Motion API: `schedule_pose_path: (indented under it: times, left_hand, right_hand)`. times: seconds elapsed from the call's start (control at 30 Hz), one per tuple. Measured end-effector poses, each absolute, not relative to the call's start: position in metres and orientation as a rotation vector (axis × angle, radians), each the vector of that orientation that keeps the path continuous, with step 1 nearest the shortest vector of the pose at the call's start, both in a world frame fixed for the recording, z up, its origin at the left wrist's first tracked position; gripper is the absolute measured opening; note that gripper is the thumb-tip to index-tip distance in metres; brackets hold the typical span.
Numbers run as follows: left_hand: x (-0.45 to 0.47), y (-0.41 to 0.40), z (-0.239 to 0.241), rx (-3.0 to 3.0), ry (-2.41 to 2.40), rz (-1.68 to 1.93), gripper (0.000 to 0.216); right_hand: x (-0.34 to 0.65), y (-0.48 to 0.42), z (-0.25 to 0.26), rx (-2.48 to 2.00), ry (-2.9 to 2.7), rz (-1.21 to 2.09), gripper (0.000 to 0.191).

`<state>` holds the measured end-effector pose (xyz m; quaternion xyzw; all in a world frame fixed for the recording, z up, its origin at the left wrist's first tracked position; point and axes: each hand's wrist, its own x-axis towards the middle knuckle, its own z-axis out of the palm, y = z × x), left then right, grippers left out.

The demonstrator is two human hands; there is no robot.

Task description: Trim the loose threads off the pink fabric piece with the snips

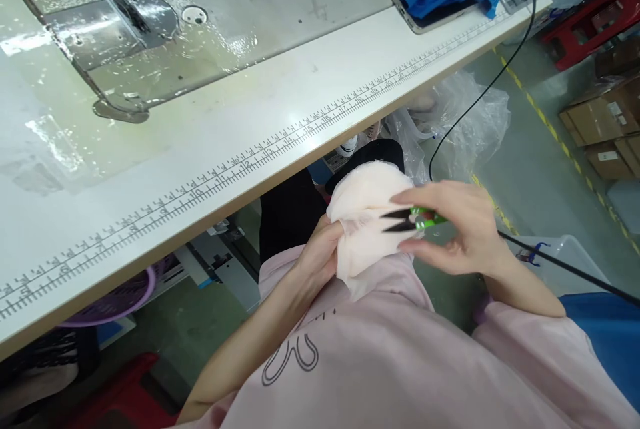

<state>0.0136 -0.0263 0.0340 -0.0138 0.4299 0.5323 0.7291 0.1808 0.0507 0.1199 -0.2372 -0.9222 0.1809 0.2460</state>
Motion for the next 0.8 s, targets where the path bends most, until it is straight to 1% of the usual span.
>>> schedule_pose_path:
  times: [0.13,0.23,0.6,0.8]
  left_hand:
    - [0.014,-0.026,0.037,-0.021,0.962,1.191,0.042]
    - [0.013,-0.027,0.037,-0.022,0.948,1.196,0.044]
    - [0.013,-0.028,0.036,-0.017,0.959,1.178,0.038]
    - [0.012,-0.027,0.037,-0.022,0.968,1.166,0.035]
  right_hand:
    - [0.176,0.060,0.119,-0.753,-2.549,-0.047,0.020]
    - [0.175,0.064,0.115,-0.674,-2.610,-0.249,0.018]
    - [0.172,0.067,0.117,-0.601,-2.649,-0.402,0.017]
    - [0.172,0.067,0.118,-0.597,-2.662,-0.405,0.017]
